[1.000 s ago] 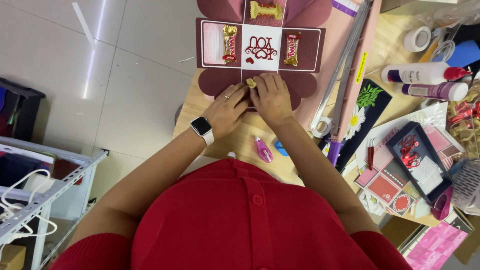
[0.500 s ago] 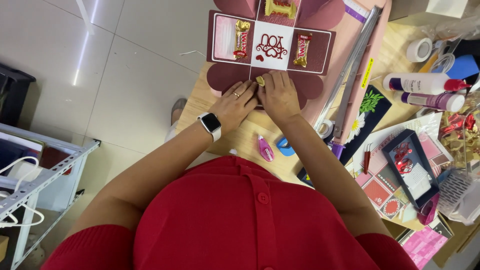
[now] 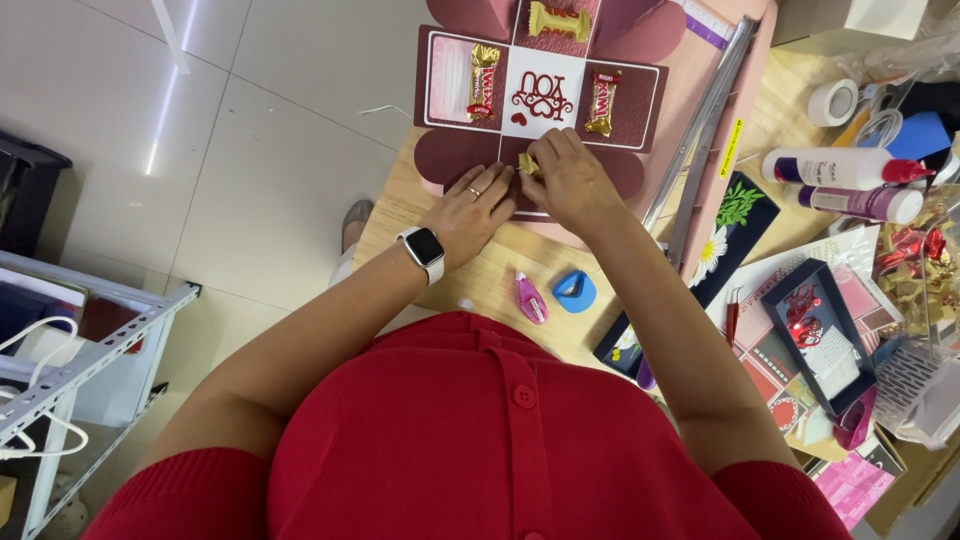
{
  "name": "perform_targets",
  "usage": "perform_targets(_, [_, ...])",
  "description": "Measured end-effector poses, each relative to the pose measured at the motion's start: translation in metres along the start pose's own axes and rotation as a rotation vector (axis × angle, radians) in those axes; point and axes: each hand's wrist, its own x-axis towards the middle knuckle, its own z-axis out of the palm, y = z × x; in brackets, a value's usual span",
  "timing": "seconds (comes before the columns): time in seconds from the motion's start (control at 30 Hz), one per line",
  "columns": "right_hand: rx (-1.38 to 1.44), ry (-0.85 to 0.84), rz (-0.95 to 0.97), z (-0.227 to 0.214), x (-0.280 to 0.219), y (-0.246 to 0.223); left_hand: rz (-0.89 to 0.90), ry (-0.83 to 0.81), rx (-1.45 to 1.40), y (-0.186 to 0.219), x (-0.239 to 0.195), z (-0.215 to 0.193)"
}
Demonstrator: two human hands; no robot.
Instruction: Finalizing the assembly of a decorative explosion gift box by cutting paper inserts and gluing them into place.
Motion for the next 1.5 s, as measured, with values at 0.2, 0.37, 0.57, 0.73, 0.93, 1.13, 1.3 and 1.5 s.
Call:
perform_targets(0.2, [0.04,-0.021,0.015,-0.004,0.0,0.0,0.004,0.026,0.003,0.001,0.002,-0.01])
perform_targets(0.37, [0.096,-0.008,0.023,-0.017,0.001,-0.006,0.008,0.027,0.005,0.0,0.001,-0.005])
perform_targets(0.57, [0.217,-0.002,0.078,-0.035,-0.01,-0.008,0.001,-0.043,-0.04,-0.002,-0.001,-0.005])
perform_targets(0.73, [0.157,0.067,0.07,-0.008,-0.01,-0.005,-0.005,-0.069,-0.047,-0.002,-0.001,-0.005])
perform_targets(0.93, [0.109,0.106,0.061,0.01,-0.013,-0.001,-0.008,-0.017,-0.003,0.0,0.0,-0.007])
perform_targets(1.13, [0.235,0.098,0.036,0.001,-0.012,0.003,-0.003,0.094,0.049,0.002,0.001,-0.001])
perform_targets(1.3, [0.362,0.046,0.091,-0.01,-0.011,0.004,-0.009,0.102,0.092,0.003,0.002,-0.003])
perform_targets(1.5, [0.656,0.019,0.245,-0.018,-0.016,0.018,-0.01,0.112,0.12,0.002,0.002,-0.004])
